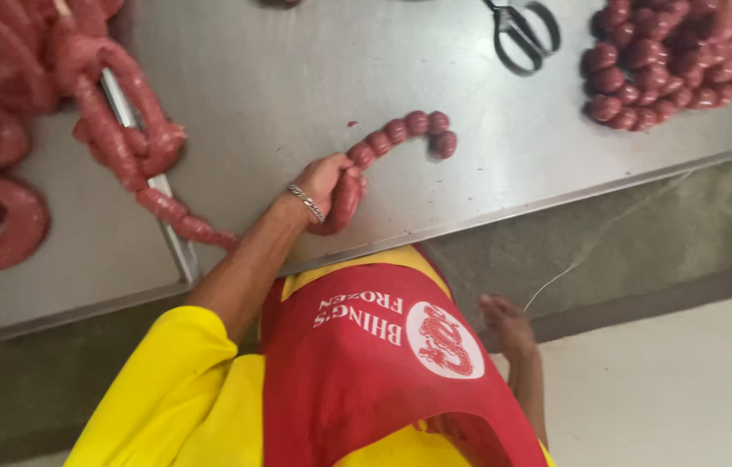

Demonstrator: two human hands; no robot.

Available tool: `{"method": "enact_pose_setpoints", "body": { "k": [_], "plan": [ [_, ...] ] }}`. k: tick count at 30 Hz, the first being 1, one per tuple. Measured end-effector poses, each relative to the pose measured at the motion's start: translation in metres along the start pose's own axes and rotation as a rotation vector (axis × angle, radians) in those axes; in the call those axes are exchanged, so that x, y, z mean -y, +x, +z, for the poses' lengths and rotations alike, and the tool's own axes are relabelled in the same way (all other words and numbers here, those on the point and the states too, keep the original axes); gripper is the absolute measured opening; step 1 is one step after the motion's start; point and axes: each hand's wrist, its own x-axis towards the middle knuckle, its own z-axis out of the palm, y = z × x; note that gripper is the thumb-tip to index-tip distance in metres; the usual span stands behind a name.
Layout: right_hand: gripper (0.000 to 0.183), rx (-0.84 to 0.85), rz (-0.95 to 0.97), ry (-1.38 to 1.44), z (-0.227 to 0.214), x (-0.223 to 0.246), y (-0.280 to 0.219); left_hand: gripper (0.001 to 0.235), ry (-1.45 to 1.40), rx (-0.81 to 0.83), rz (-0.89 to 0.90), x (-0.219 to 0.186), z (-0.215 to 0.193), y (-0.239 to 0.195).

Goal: The person portions a long strand of sausage casing by twisting it into small, uniform segments, then cuts the finished links using scissors.

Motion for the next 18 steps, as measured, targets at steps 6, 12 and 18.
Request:
{"method": "enact_pose_setpoints", "body": {
  "k": [6, 12, 18],
  "plan": [
    [0.027, -0.273, -0.138, -0.15, -0.056, 0.115, -0.025, 0.047, 0.861, -0.168, 0.449, 0.021, 0.032, -0.031],
    [0.084, -0.14, -0.463, -1.036, 0.05, 0.275, 0.058, 0.04, 0.775, -0.192, 0.508, 0.054, 0.03, -0.013],
    [0.064, -0.225, -0.634, -1.172, 0.133, 0.387, 0.092, 0.037, 0.897, -0.298, 0.54, 0.061, 0.023, 0.004]
  ]
}}
